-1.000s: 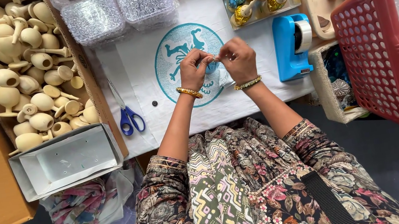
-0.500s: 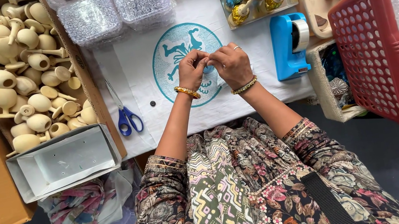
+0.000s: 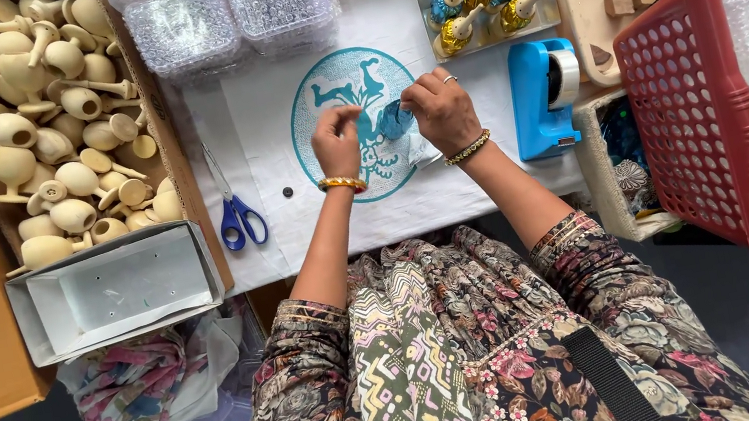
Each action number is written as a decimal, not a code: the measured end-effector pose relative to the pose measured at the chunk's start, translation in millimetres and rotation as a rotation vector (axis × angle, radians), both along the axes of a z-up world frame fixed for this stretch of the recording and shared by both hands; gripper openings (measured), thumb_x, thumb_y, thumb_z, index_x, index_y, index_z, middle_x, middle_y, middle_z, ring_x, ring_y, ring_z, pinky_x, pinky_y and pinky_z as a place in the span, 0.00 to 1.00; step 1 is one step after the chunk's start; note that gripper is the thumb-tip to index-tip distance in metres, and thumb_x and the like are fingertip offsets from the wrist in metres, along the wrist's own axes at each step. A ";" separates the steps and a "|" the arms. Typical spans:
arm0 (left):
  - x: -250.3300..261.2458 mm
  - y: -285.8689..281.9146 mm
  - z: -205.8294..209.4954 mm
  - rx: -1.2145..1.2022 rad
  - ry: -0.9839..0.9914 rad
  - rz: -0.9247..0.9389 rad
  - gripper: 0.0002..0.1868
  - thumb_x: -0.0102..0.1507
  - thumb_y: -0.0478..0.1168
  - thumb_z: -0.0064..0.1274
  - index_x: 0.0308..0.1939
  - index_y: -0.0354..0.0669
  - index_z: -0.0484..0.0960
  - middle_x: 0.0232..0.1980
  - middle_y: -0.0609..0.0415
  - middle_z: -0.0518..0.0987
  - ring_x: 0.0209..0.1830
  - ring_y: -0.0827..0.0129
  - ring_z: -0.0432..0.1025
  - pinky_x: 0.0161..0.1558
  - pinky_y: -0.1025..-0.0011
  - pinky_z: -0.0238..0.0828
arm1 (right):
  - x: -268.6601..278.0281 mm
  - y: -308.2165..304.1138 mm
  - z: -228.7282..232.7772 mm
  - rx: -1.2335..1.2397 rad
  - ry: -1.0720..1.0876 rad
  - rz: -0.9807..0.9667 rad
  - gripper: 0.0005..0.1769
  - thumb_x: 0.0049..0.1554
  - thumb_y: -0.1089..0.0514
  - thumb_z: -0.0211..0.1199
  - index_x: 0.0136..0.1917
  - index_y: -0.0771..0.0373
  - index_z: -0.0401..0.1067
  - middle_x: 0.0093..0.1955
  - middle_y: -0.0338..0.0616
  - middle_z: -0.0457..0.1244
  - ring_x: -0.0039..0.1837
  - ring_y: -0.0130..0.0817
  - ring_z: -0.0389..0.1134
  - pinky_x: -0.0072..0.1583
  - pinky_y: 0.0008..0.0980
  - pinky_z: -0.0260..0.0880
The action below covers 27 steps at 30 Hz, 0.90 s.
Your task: The person wraps a wooden toy in silver foil, places it into a blue decorative bag, and uses a tape dispenser to secure the packaging.
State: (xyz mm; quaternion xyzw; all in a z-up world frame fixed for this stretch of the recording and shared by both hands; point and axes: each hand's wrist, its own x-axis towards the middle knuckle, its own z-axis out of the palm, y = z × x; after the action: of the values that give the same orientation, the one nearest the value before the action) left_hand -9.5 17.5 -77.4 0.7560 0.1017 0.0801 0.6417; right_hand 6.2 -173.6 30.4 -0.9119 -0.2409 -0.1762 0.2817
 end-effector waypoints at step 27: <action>-23.5 -32.2 42.0 -1.036 0.183 -0.279 0.26 0.62 0.26 0.51 0.65 0.44 0.70 0.57 0.51 0.77 0.51 0.67 0.77 0.59 0.64 0.79 | -1.3 -49.0 -55.7 1.163 0.595 -0.327 0.24 0.59 0.66 0.70 0.68 0.63 0.69 0.48 0.38 0.70 0.46 0.23 0.70 0.43 0.22 0.70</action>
State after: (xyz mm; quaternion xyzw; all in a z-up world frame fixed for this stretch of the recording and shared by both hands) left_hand -33.0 -14.8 -35.4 0.3511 0.0821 -0.1324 0.9233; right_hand 4.8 -222.7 -25.3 -0.6463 0.1222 -0.0589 0.7509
